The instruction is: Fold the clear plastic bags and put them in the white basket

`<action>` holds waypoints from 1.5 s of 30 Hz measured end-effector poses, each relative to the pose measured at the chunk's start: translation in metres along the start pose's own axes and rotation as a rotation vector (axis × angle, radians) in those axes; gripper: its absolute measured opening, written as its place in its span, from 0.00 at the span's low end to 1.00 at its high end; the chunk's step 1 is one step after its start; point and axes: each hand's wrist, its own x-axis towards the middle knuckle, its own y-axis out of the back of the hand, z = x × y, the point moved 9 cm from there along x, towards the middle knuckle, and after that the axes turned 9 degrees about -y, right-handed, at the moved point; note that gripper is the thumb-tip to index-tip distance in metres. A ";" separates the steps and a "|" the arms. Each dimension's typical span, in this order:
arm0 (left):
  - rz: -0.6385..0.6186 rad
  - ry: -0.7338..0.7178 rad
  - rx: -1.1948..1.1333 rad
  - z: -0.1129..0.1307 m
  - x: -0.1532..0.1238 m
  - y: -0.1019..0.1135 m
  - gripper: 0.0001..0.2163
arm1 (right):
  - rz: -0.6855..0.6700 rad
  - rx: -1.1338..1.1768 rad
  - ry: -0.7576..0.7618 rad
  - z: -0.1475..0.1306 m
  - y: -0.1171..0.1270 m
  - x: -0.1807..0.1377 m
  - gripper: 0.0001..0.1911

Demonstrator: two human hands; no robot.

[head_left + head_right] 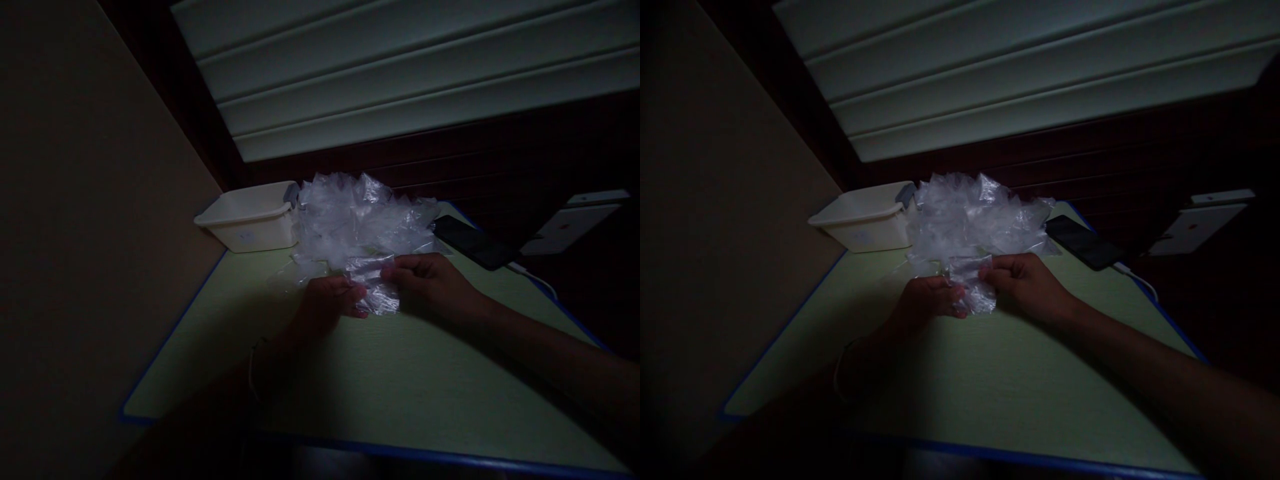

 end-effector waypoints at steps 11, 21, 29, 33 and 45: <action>-0.099 0.010 0.059 0.001 -0.006 -0.014 0.13 | -0.016 0.168 -0.078 0.016 0.001 0.004 0.12; -0.199 -0.012 0.165 0.000 -0.012 -0.024 0.16 | -0.050 -0.006 -0.069 0.008 -0.005 -0.001 0.15; -0.238 -0.011 0.191 -0.004 -0.015 -0.028 0.15 | 0.001 0.009 -0.038 0.006 -0.002 -0.001 0.13; -0.261 -0.014 0.202 -0.008 -0.017 -0.030 0.16 | -0.027 -0.026 -0.040 0.007 -0.005 -0.001 0.13; -0.233 0.002 0.195 0.000 -0.015 -0.025 0.13 | -0.028 0.069 -0.074 0.005 -0.001 0.000 0.12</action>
